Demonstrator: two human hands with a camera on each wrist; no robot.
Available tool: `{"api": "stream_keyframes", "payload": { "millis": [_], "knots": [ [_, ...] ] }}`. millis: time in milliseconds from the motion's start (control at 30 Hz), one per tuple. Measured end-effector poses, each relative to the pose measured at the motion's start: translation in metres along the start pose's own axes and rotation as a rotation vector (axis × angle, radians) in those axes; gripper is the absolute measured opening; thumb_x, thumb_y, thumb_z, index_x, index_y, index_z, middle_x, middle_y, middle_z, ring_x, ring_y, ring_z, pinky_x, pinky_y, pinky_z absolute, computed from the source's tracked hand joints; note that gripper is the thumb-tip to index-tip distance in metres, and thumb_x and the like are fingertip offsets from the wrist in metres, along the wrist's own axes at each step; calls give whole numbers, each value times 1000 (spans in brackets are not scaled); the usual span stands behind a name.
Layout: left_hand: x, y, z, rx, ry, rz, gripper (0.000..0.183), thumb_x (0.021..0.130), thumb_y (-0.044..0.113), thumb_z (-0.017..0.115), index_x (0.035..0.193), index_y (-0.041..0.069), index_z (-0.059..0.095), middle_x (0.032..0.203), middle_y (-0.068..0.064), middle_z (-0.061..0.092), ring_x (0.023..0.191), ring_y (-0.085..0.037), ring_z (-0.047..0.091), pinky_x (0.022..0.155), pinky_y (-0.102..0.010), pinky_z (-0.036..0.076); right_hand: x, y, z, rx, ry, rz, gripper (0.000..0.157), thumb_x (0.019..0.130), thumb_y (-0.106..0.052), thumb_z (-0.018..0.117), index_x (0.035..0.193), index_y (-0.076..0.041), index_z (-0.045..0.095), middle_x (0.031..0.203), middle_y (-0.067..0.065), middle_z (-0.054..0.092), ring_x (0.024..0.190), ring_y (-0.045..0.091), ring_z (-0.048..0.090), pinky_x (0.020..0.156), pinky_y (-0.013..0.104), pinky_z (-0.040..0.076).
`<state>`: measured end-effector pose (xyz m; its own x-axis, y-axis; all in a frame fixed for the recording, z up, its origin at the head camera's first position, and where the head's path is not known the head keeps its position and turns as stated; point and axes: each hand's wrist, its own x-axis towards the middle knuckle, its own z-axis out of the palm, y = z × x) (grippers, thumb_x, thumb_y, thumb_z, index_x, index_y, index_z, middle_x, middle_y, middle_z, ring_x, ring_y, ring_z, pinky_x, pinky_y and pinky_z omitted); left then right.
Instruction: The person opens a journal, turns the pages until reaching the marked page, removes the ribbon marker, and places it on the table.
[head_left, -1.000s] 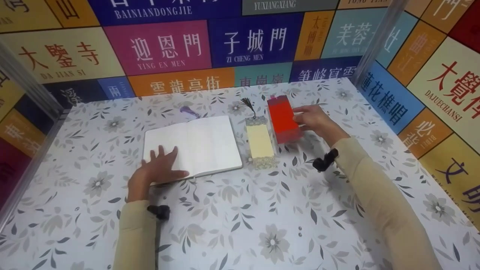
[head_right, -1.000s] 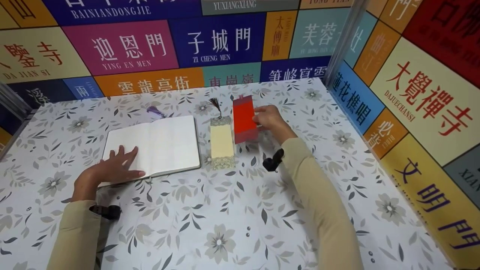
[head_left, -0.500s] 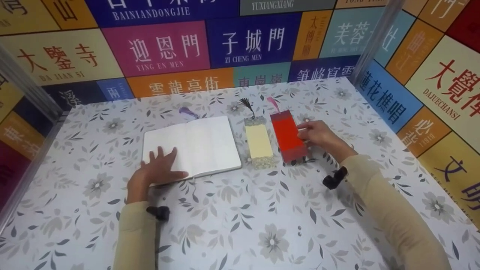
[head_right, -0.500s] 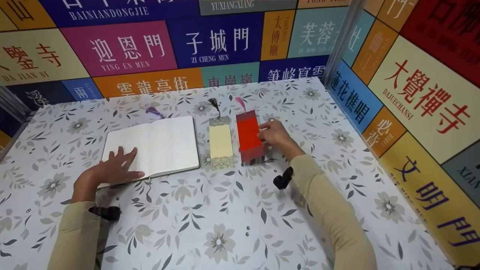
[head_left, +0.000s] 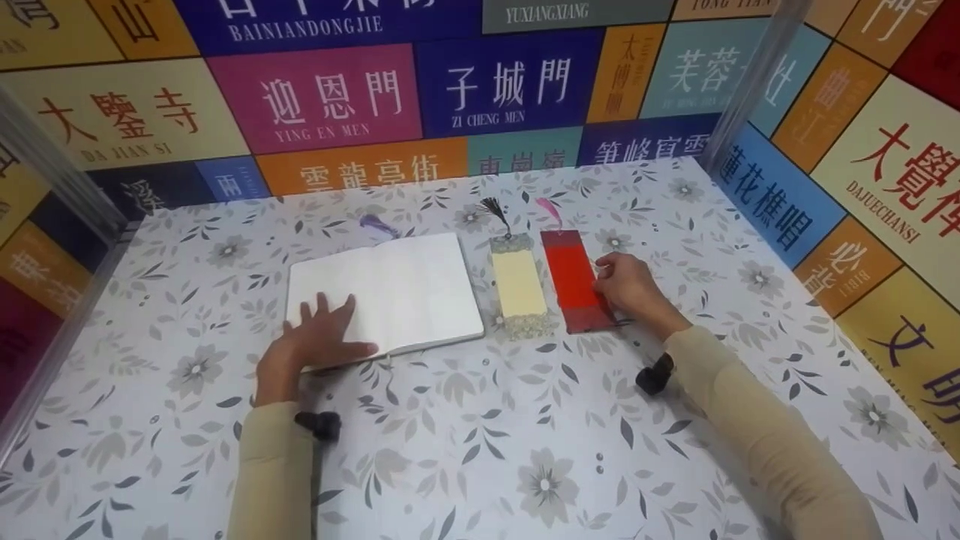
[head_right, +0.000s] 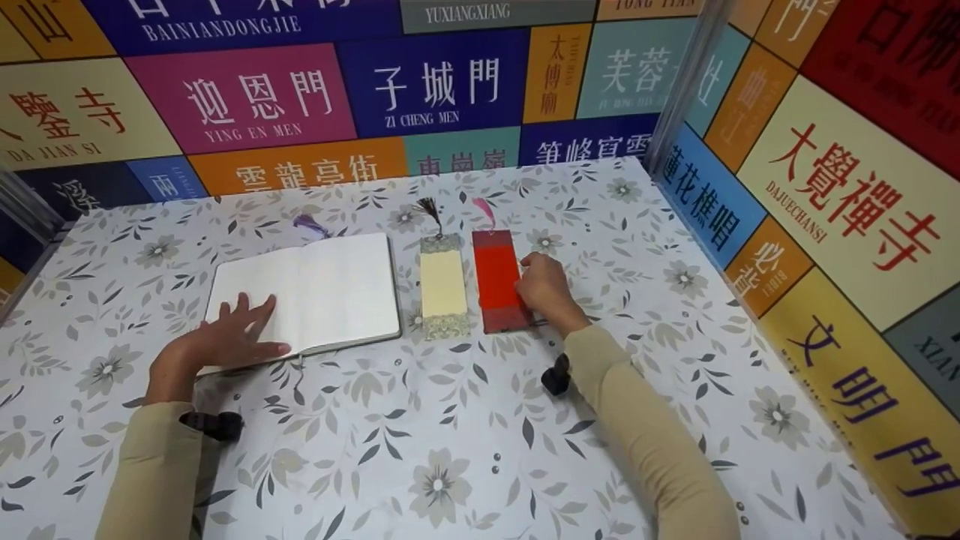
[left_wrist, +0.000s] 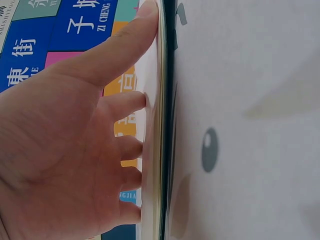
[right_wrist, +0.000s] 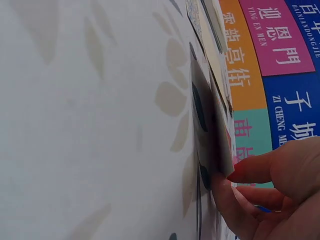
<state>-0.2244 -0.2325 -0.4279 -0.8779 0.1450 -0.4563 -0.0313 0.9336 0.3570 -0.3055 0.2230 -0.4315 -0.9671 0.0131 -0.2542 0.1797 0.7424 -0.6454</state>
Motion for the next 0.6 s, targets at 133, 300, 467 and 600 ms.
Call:
{"api": "stream_keyframes", "payload": {
  "millis": [133,300,467,600],
  "knots": [
    [0,-1,2,-6,1,-1,100,93,64,54,162,16,1,162,-29,-20,146,-57,-21,115,-76,-10,-1,-4,1,-85,12,-9,46,96,-8,56,140,2,50,118,20,61,93,27,59,77,29,54],
    [0,-1,2,2,5,5,100,93,63,55,162,14,2,162,-31,-19,146,-58,-19,114,-77,-8,-5,-18,0,-105,27,-9,47,97,-16,56,141,-2,49,128,19,59,106,31,59,93,41,56],
    [0,0,3,15,18,6,100,92,63,56,162,13,4,162,-33,-17,146,-59,-17,114,-78,-7,-14,-36,2,-40,23,-42,49,100,-22,58,145,-6,48,139,17,55,114,31,55,102,46,54],
    [0,0,1,16,13,-4,100,93,62,56,162,14,3,162,-31,-18,146,-58,-18,114,-76,-9,-21,-48,11,-61,22,-131,50,99,-24,61,145,-9,50,143,17,54,119,32,54,108,49,51]
  ]
}}
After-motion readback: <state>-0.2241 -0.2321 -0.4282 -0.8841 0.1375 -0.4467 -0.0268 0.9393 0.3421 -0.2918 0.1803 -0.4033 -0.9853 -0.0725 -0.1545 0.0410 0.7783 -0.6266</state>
